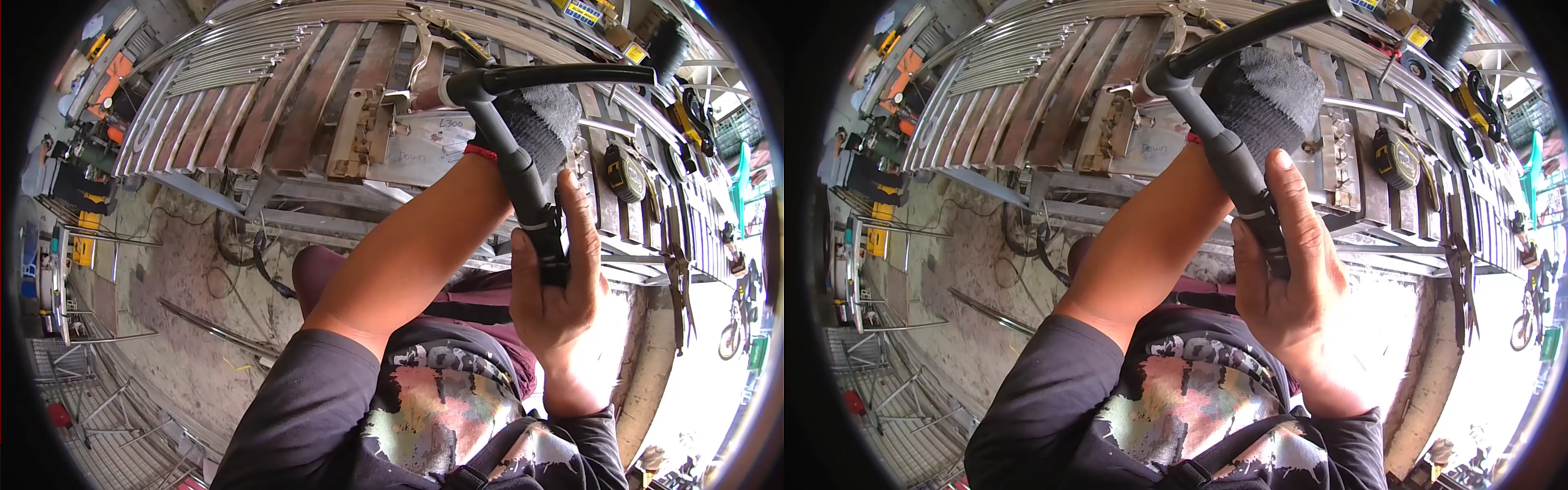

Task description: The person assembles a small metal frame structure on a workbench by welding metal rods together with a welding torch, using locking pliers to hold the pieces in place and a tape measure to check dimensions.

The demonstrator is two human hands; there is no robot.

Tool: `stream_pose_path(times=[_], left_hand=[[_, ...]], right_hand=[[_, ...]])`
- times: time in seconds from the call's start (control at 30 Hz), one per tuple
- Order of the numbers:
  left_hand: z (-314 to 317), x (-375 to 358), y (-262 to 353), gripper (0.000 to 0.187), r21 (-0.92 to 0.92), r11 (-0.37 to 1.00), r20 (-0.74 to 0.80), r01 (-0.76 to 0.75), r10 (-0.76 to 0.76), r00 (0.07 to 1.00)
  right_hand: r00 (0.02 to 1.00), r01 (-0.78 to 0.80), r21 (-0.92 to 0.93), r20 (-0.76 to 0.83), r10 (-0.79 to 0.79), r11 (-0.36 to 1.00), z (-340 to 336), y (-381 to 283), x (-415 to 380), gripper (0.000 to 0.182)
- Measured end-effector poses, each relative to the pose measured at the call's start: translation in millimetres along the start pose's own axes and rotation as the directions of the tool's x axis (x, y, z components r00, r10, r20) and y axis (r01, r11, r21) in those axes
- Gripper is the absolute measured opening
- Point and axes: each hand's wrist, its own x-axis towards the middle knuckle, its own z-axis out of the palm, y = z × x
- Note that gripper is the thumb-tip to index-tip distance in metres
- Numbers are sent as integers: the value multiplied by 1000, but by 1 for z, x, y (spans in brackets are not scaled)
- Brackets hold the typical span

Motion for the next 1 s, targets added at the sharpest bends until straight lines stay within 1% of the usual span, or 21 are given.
stream_pose_path(times=[0.03, 0.13, 0.23, 0.33, 0.4, 0.47, 0.53, 0.63, 0.7, 0.77, 0.83, 0.87, 0.93, 1.0], left_hand=[[-3, 0, 0, 21, 1, 1000, 25, -5, 5, 1000], [0, 0, 0, 21, -25, 999, 17, 26, -25, 1000], [1, -2, 2, 22, -13, 999, -23, 31, -31, 999], [-1, -5, 0, 21, 7, 1000, -44, -11, 11, 999], [17, 1, 3, 27, -85, 996, -54, -6, 1, 999], [11, -1, 3, 27, -87, 996, -50, -1, -3, 999], [0, -4, 3, 21, 2, 1000, -32, 2, -2, 999], [-2, -2, 2, 20, -6, 1000, 3, 3, -3, 1000], [40, 20, 9, 26, -77, 997, -59, 11, -16, 998], [47, 14, 6, 31, -180, 983, -187, -23, -11, 982], [48, -15, -8, 32, -301, 947, -373, -114, -8, 928], [39, -16, -7, 33, -298, 950, -290, -90, -1, 957], [22, -12, -6, 35, -286, 957, -117, -44, 11, 993], [98, 32, 11, 37, -369, 929, -280, 32, -144, 949]], right_hand=[[1000, -3, -2, 3, 3, 1000, 0, 0, 0, 60], [1000, -6, 0, 10, 6, 1000, 1, 0, 1, 61], [1000, -3, 4, 17, 3, 1000, 0, 0, 1, 61], [999, -13, -3, 35, 13, 1000, -2, -2, 2, 61], [999, -30, -6, 41, 31, 1000, -2, -3, 2, 61], [999, -25, -14, 39, 26, 1000, -3, -3, 3, 60], [999, -28, -27, 43, 29, 999, -3, -5, 4, 60], [996, -57, -49, 65, 60, 997, -5, -9, 6, 59], [992, -80, -69, 90, 86, 994, -7, -12, 6, 59], [990, -70, -112, 113, 83, 991, -10, -13, 7, 59], [988, -61, -125, 131, 78, 990, -10, -12, 7, 59], [987, -66, -112, 137, 81, 992, -11, -11, 6, 60], [996, -30, -79, 85, 37, 996, -7, -7, 5, 60], [998, 53, -48, -38, -55, 997, 3, 2, 2, 61]])
